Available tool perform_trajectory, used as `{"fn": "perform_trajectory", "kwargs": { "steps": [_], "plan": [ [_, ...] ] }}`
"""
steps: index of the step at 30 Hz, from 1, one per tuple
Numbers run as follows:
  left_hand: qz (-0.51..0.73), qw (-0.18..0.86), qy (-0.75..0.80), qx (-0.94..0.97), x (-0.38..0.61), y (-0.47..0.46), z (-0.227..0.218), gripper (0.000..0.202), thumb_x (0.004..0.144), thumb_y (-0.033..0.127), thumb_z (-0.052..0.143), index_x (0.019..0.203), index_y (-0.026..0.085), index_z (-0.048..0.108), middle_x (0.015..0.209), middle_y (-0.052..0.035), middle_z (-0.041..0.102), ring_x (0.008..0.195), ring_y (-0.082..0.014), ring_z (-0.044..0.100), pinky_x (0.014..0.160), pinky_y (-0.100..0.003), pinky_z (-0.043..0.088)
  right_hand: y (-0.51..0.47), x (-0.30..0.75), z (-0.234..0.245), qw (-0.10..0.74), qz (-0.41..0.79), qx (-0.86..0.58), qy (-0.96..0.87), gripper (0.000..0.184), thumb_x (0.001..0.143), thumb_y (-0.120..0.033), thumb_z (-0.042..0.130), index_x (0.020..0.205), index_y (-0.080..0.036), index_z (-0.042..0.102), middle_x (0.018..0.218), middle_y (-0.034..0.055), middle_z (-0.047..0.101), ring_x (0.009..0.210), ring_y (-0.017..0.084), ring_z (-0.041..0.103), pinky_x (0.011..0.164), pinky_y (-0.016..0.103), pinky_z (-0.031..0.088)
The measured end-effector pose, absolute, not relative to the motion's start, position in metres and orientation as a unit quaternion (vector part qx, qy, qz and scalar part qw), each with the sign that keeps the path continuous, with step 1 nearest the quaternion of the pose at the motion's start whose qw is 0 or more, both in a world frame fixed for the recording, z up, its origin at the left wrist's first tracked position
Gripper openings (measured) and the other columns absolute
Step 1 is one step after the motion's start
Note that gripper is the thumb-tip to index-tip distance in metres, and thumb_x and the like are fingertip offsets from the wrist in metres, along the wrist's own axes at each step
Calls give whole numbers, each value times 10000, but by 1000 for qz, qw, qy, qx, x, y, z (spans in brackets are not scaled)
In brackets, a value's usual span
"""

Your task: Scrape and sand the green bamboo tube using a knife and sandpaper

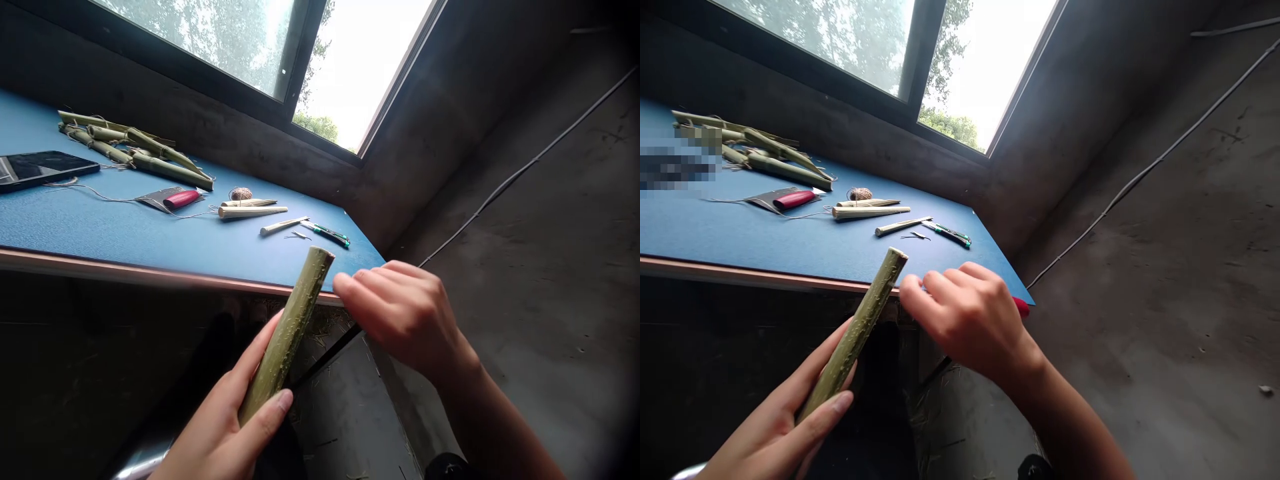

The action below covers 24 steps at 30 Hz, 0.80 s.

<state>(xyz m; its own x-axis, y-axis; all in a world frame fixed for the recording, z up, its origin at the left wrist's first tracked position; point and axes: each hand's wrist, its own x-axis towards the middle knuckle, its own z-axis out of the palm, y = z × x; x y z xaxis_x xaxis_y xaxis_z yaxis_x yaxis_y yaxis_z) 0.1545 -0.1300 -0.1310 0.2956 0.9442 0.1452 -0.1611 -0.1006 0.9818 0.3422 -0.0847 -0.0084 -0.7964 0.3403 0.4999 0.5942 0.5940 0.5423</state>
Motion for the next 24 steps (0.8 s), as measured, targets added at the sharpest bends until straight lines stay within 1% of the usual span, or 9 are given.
{"fn": "perform_trajectory", "kwargs": {
  "steps": [3,7,12,16,18,21,24],
  "plan": [
    [478,567,348,573,154,-129,-132,552,862,355,548,1369,390,332,1457,94,302,1356,-210,217,1100,-304,273,-85,341,-10,157,-337,-246,-895,195,901,-143,438,772,-164,583,543,-43,431,514,88,318,555,249,258],
    [480,559,350,578,153,-129,-132,552,866,354,544,1370,402,324,1458,101,293,1355,-202,213,1097,-288,276,-85,341,-10,193,-368,-283,-865,222,907,-143,434,738,-161,576,517,-47,404,495,86,284,547,247,252],
    [486,545,359,581,153,-130,-133,557,861,355,549,1372,394,331,1451,90,313,1345,-212,247,1094,-294,288,-88,341,-12,163,-334,-250,-894,202,906,-146,427,791,-161,593,546,-41,448,512,87,335,560,241,266],
    [484,547,357,582,154,-131,-131,563,864,369,541,1382,380,320,1464,92,282,1355,-212,219,1103,-299,274,-85,342,-12,216,-388,-300,-844,197,896,-122,443,769,-159,589,516,-51,409,490,78,300,557,230,267],
    [481,557,355,576,155,-132,-129,563,863,379,539,1384,368,325,1464,89,291,1358,-215,209,1108,-305,268,-84,342,-11,210,-390,-296,-847,199,897,-121,440,769,-161,588,517,-52,413,490,76,304,561,229,270],
    [482,577,358,554,156,-132,-126,568,845,398,560,1374,352,357,1455,82,318,1360,-232,202,1114,-321,260,-84,344,-10,183,-363,-269,-873,198,909,-156,440,785,-166,594,536,-46,445,502,78,343,565,232,277],
    [483,586,354,546,156,-131,-125,559,840,397,568,1363,356,377,1451,87,316,1361,-238,201,1117,-331,259,-82,347,-9,221,-386,-294,-846,203,905,-138,436,773,-160,590,519,-50,412,484,77,329,554,232,272]
  ]
}}
